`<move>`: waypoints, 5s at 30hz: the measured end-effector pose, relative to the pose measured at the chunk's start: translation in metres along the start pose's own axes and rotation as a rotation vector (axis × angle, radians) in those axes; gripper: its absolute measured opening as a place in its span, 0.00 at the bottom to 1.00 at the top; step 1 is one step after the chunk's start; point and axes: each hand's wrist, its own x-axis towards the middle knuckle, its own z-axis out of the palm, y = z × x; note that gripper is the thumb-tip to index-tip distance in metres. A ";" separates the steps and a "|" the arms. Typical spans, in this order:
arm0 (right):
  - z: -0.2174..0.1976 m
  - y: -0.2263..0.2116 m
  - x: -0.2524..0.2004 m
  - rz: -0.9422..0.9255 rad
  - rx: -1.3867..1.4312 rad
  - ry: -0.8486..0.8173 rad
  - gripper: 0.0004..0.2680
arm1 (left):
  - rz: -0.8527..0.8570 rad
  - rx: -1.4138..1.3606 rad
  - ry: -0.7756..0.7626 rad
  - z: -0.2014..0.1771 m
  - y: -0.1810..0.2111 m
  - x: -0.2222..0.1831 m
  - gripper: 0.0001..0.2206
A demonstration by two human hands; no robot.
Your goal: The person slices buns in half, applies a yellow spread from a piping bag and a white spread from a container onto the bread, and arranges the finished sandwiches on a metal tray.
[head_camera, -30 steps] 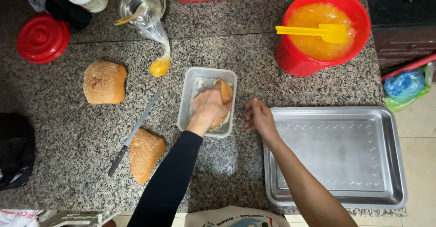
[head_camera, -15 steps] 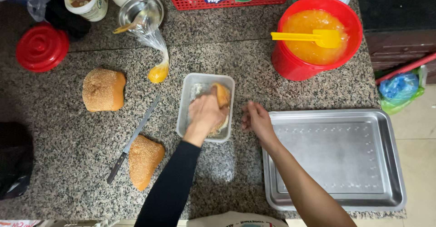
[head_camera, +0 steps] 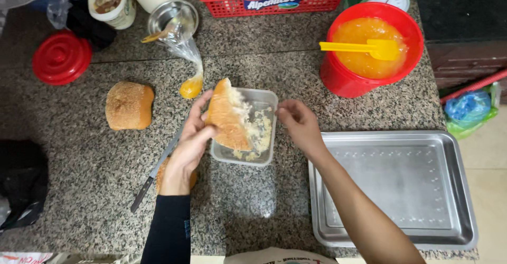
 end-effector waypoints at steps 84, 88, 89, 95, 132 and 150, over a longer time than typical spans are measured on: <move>0.054 -0.135 -0.065 -0.714 -0.411 -0.076 0.15 | 0.012 -0.849 -0.231 0.005 -0.044 -0.041 0.37; 0.064 -0.132 -0.063 -0.807 -0.476 -0.063 0.23 | 0.019 -0.865 -0.258 0.007 -0.050 -0.037 0.36; 0.067 -0.130 -0.061 -0.799 -0.499 -0.010 0.23 | 0.019 -0.876 -0.269 0.006 -0.053 -0.037 0.35; 0.066 -0.121 -0.052 -0.469 -0.226 -0.118 0.25 | 0.013 -0.893 -0.214 0.001 -0.059 -0.039 0.33; 0.043 -0.097 -0.113 -0.276 -0.122 -0.295 0.06 | 0.107 -0.836 -0.176 0.014 -0.036 -0.071 0.31; 0.052 -0.129 -0.166 -0.607 -0.245 -0.005 0.12 | 0.074 -0.941 -0.123 0.016 -0.039 -0.085 0.31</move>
